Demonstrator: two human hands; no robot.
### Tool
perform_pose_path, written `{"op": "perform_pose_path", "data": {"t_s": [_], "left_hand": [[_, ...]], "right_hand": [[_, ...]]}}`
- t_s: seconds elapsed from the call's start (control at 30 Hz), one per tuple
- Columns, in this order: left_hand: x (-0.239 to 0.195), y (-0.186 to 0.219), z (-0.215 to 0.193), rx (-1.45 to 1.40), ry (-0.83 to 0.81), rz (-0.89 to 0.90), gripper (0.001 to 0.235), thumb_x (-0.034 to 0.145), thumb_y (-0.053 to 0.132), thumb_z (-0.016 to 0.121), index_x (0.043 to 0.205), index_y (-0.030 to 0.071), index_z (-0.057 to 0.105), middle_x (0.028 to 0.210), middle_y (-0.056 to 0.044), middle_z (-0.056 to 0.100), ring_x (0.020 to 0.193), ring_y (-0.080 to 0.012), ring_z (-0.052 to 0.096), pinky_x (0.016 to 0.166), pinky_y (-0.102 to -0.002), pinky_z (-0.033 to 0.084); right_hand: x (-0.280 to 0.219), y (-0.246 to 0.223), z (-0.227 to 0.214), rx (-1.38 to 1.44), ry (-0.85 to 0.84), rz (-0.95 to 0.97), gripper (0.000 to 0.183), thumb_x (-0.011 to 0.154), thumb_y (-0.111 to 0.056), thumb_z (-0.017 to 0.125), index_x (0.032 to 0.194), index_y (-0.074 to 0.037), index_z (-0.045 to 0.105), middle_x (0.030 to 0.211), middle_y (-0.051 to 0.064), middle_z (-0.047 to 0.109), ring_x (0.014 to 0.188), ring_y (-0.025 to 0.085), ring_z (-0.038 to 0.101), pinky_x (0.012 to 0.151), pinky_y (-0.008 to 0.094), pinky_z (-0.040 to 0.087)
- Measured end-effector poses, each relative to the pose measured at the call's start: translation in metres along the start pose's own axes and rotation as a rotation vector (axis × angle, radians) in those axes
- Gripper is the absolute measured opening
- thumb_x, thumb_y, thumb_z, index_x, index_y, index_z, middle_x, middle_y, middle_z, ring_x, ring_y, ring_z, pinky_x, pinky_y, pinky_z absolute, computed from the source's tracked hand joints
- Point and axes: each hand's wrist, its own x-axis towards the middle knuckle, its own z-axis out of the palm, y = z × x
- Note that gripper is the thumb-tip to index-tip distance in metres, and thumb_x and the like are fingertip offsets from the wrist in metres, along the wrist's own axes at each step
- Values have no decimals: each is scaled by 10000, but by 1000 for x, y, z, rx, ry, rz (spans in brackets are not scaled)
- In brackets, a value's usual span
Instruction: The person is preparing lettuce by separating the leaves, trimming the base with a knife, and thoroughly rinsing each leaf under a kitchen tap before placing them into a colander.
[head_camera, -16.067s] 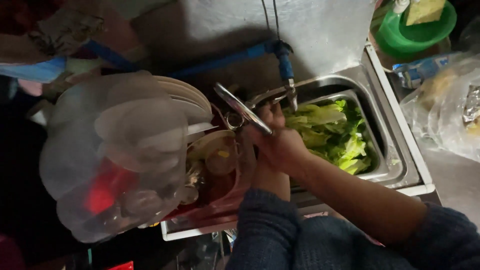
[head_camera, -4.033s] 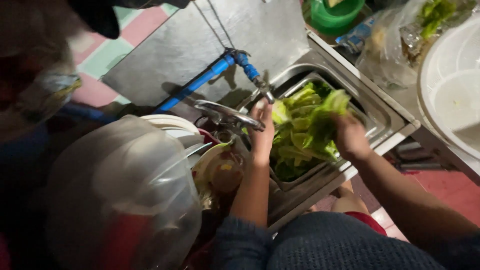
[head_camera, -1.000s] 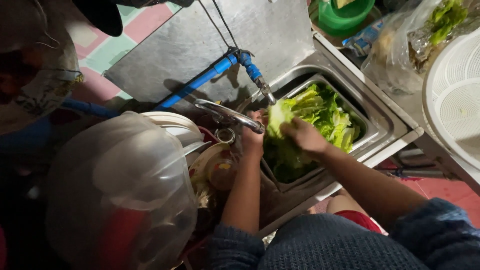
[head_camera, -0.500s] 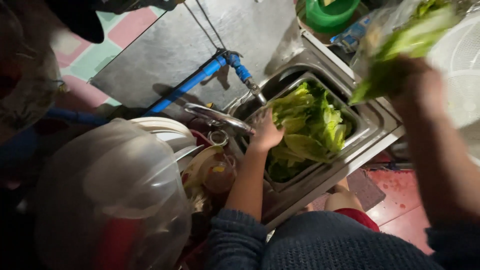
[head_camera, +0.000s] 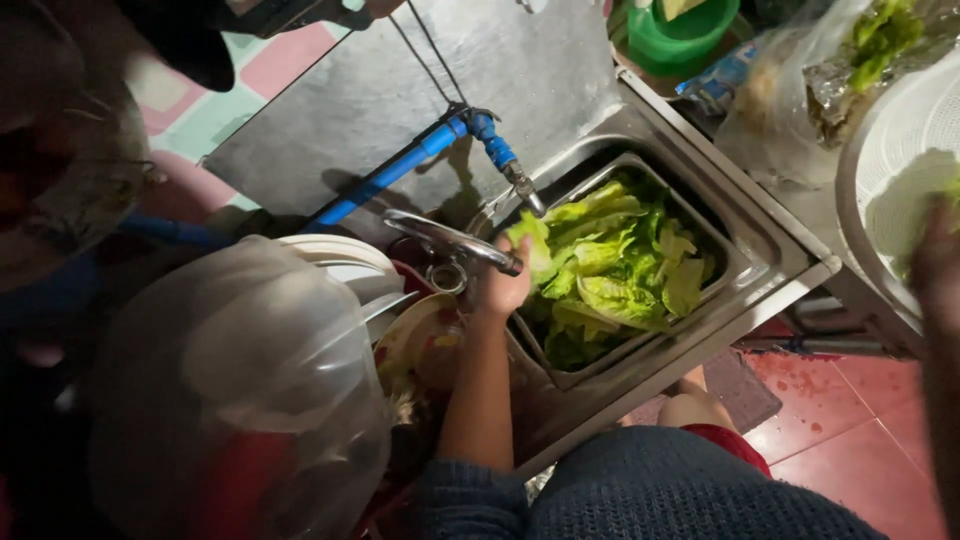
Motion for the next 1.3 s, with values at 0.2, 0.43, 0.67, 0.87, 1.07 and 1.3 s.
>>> {"op": "perform_pose_path", "data": {"t_s": [0.2, 0.43, 0.67, 0.87, 1.07, 1.3], "left_hand": [[-8, -3, 22, -97, 45, -201, 637, 759, 632, 832, 1091, 121, 646, 928, -69, 798, 1034, -295, 759, 979, -459, 552], [-11, -32, 45, -246, 415, 157, 488, 905, 437, 790, 919, -26, 636, 802, -227, 688, 914, -464, 717, 827, -553, 567], [-11, -33, 42, -525, 165, -182, 316, 859, 400, 794, 1045, 149, 748, 967, -100, 775, 1044, -306, 731, 906, -466, 572], [54, -65, 121, -884, 197, 21, 256, 946, 319, 748, 1046, 90, 693, 816, -149, 711, 745, -267, 678, 634, -352, 563], [29, 51, 84, -232, -111, 156, 300, 1018, 234, 580, 1302, 164, 647, 1203, -145, 676, 1124, -342, 672, 896, -453, 573], [36, 96, 85, 285, -384, 292, 374, 1057, 202, 500, 1393, 81, 610, 1254, -151, 699, 1100, -325, 686, 836, -448, 599]], "right_hand": [[-77, -465, -120, 845, -728, 193, 578, 899, -21, 730, 1431, -151, 546, 1314, 136, 638, 1123, 331, 686, 888, 445, 616], [-112, -493, 12, 497, -957, 133, 307, 930, -557, 676, 1069, -302, 774, 884, -52, 781, 918, 142, 752, 814, 362, 576], [-99, -497, -38, 511, -1044, 141, 323, 894, -407, 706, 1110, -182, 790, 927, 75, 795, 907, 254, 752, 850, 425, 553], [-67, -459, -62, 398, -1002, 42, 347, 929, -378, 662, 1146, -129, 767, 975, 174, 787, 994, 395, 730, 901, 527, 533], [-12, -388, -148, 364, -701, 254, 250, 972, -343, 669, 1108, -141, 722, 851, 72, 756, 810, 214, 697, 766, 399, 509], [42, 133, 13, 682, -316, 515, 356, 1280, -536, 418, 1459, -246, 520, 959, -110, 434, 731, 34, 416, 606, 189, 461]]}}
